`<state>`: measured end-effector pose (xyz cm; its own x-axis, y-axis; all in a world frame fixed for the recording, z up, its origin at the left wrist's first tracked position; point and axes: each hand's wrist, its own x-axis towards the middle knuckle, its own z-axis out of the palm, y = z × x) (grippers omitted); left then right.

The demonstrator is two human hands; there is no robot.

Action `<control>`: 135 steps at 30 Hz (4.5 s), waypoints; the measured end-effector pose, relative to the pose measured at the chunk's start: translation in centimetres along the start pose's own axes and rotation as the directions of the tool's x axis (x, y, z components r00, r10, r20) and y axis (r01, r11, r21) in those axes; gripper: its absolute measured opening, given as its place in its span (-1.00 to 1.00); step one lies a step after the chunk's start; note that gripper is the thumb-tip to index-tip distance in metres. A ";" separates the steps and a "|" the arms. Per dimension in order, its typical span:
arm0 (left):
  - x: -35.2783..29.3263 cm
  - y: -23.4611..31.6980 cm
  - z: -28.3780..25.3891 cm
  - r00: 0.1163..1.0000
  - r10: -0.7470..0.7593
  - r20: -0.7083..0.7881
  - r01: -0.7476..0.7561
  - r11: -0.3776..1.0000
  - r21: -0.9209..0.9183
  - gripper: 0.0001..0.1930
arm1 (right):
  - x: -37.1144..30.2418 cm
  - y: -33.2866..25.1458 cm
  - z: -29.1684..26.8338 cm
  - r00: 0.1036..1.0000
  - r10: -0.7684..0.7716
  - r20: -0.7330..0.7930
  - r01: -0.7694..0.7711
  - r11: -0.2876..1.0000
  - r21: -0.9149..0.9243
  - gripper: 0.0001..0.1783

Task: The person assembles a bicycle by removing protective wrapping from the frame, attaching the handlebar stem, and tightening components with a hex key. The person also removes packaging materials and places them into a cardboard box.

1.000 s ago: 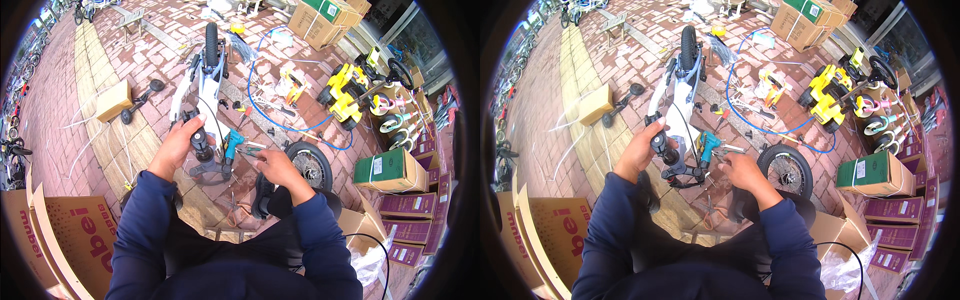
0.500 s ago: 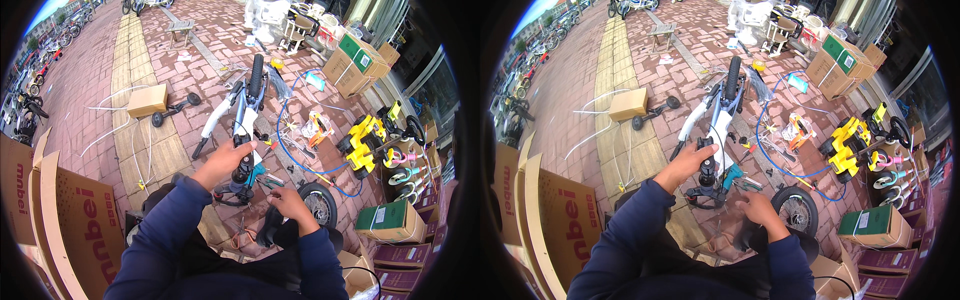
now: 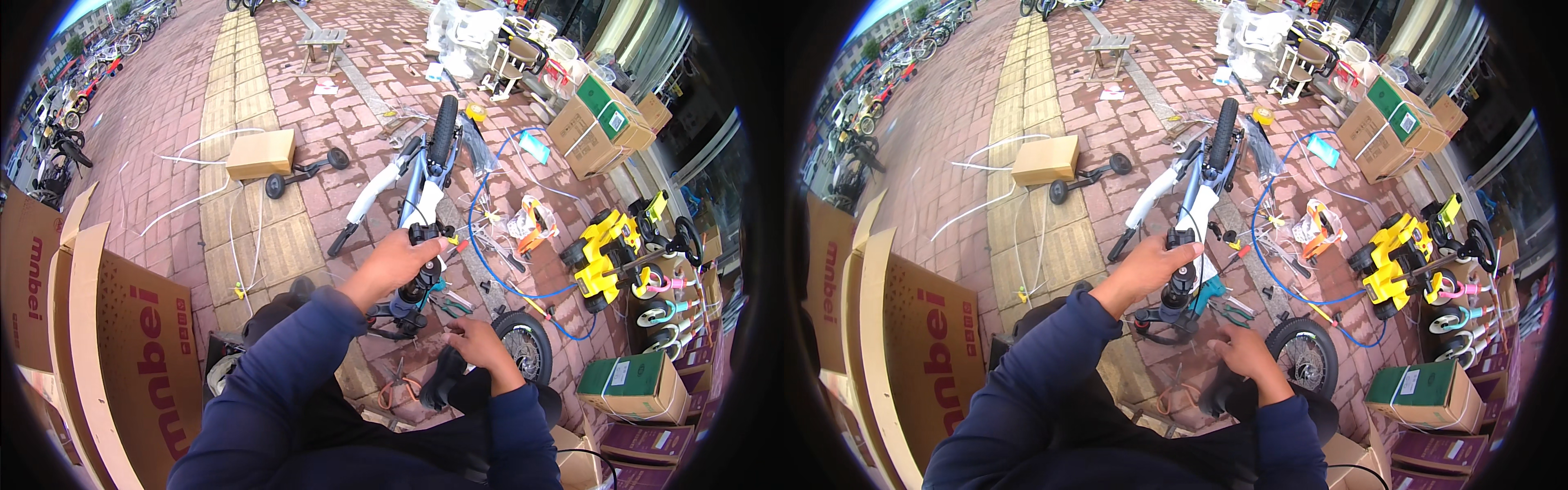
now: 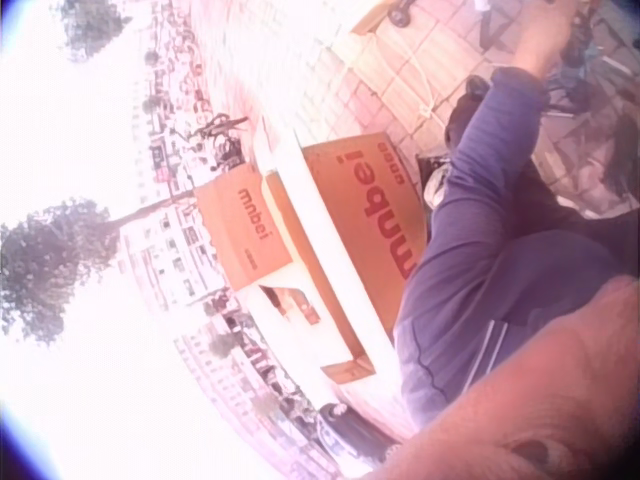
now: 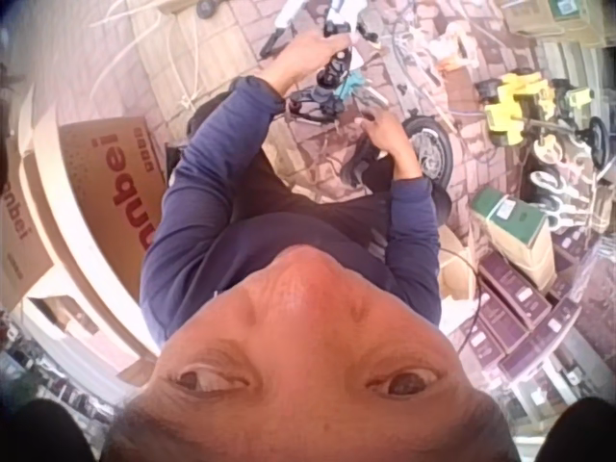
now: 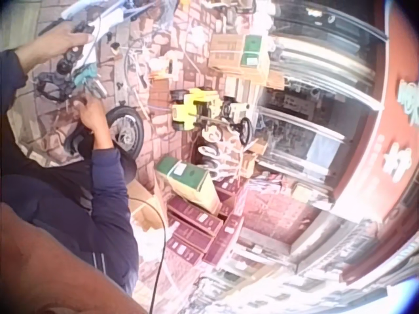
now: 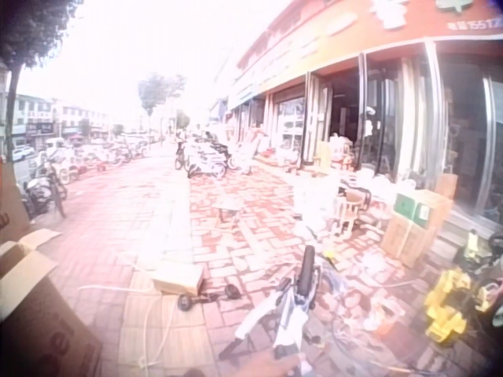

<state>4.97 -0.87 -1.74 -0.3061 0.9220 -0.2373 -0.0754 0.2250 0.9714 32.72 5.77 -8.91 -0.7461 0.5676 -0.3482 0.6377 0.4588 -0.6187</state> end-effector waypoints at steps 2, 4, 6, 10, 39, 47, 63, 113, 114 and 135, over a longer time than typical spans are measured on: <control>0.0 0.2 -0.2 1.000 0.006 -0.009 -0.005 0.997 0.079 -0.50 | -0.1 -0.2 0.0 1.000 -0.024 -0.005 0.024 1.000 0.017 -0.48; 0.2 0.3 -0.4 1.000 0.002 -0.021 0.000 0.992 0.124 -0.49 | -0.1 -0.4 -0.1 1.000 -0.014 -0.003 0.015 1.000 0.012 -0.49; 0.3 0.4 -0.6 0.999 0.041 -0.025 -0.036 0.984 0.176 -0.44 | -0.2 -0.7 -0.3 0.999 -0.041 -0.016 0.042 0.999 0.009 -0.50; 0.1 0.6 -0.8 0.999 0.007 -0.051 0.006 0.966 0.257 -0.37 | -0.5 -0.7 -0.5 1.000 -0.025 0.014 0.025 0.999 0.026 -0.55; 3.2 -0.1 -1.4 0.996 -0.047 -0.072 0.051 0.998 0.046 -0.56 | -5.0 0.5 7.5 0.851 -0.121 0.511 0.236 0.957 -0.166 -0.74; 2.6 0.5 -0.3 0.997 -0.025 -0.073 0.026 1.000 0.013 -0.56 | -4.7 0.4 7.9 0.885 -0.098 0.456 0.192 0.968 -0.163 -0.75; 2.1 -0.6 -0.1 0.999 -0.029 0.018 0.032 0.984 -0.175 -0.60 | 1.2 8.7 17.4 0.800 0.174 0.574 0.034 0.942 -0.333 -0.73; 10.2 -0.1 -2.9 0.698 0.151 0.700 0.223 0.883 -0.412 -0.15 | 28.8 30.1 12.0 0.587 0.584 -0.561 -0.554 0.795 0.247 -0.74; 11.2 -0.1 -3.1 0.635 0.187 0.749 0.176 0.909 -0.377 -0.17 | 30.2 31.0 10.6 0.579 0.591 -0.561 -0.584 0.781 0.221 -0.74; 18.2 2.0 -2.1 0.316 0.160 0.935 -0.035 0.987 -0.157 -0.32 | 43.7 42.6 0.1 0.811 0.407 -0.421 -0.544 0.789 -0.285 -0.72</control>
<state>-2.75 15.67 -4.14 0.7790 0.6218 0.0813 -0.2130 0.1404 0.9669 27.22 50.04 -50.57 -0.2644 0.9346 -0.2380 0.9638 0.2477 -0.0983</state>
